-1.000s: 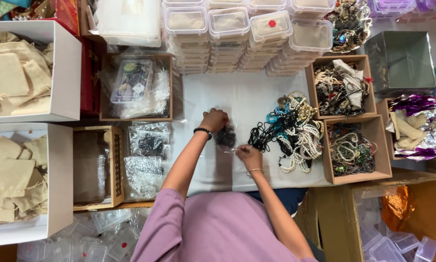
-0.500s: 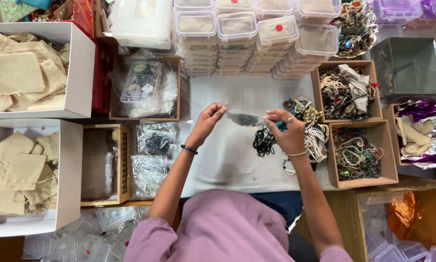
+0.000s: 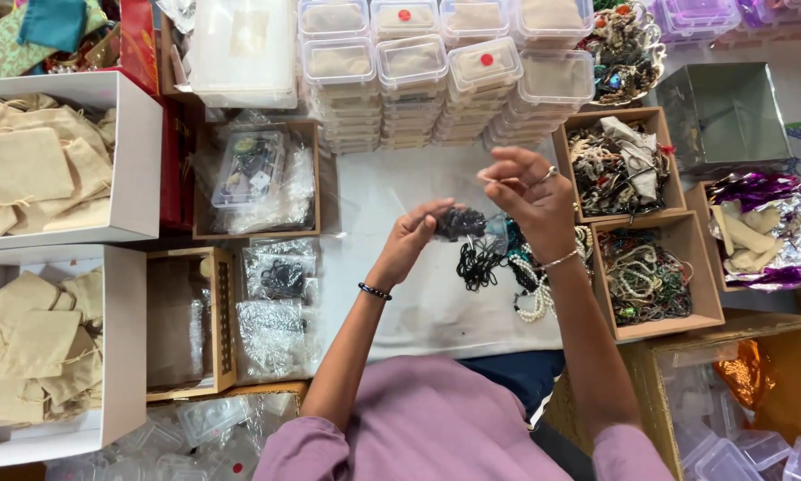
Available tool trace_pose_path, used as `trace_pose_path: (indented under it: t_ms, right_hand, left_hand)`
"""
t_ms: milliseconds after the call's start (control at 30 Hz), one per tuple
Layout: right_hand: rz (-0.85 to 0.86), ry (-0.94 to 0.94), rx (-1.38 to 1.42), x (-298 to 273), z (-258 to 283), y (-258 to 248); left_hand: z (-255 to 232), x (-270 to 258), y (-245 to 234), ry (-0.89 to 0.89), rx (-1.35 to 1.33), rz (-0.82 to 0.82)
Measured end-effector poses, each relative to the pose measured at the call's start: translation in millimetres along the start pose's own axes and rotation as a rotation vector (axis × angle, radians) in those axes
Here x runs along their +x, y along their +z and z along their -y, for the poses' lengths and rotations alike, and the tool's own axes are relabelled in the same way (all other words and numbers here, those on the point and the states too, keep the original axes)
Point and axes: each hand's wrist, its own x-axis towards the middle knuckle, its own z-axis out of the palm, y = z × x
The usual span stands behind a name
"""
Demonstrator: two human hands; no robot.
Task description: The person sorts through a pile of necklaces and bracelets on a table, then places selected items into small clear plastic bags. They seal the bags and set them aside, repeating the process with different jewelry pieces.
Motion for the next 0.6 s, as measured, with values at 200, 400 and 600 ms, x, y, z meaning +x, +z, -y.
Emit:
trace_pose_path:
  t_ms: [200,400,600]
  right_hand:
    - [-0.083,0.353,0.114,-32,-43,-4]
    - [-0.305,0.526,0.250,-65,-106,24]
    - [-0.382,0.448,0.273,-65,-99,28]
  left_hand:
    - [-20,12,20,0.000,-0.191,-0.242]
    - [-16,13,35,0.029,-0.177,-0.274]
    - [-11,7,27,0.007,-0.237,-0.266]
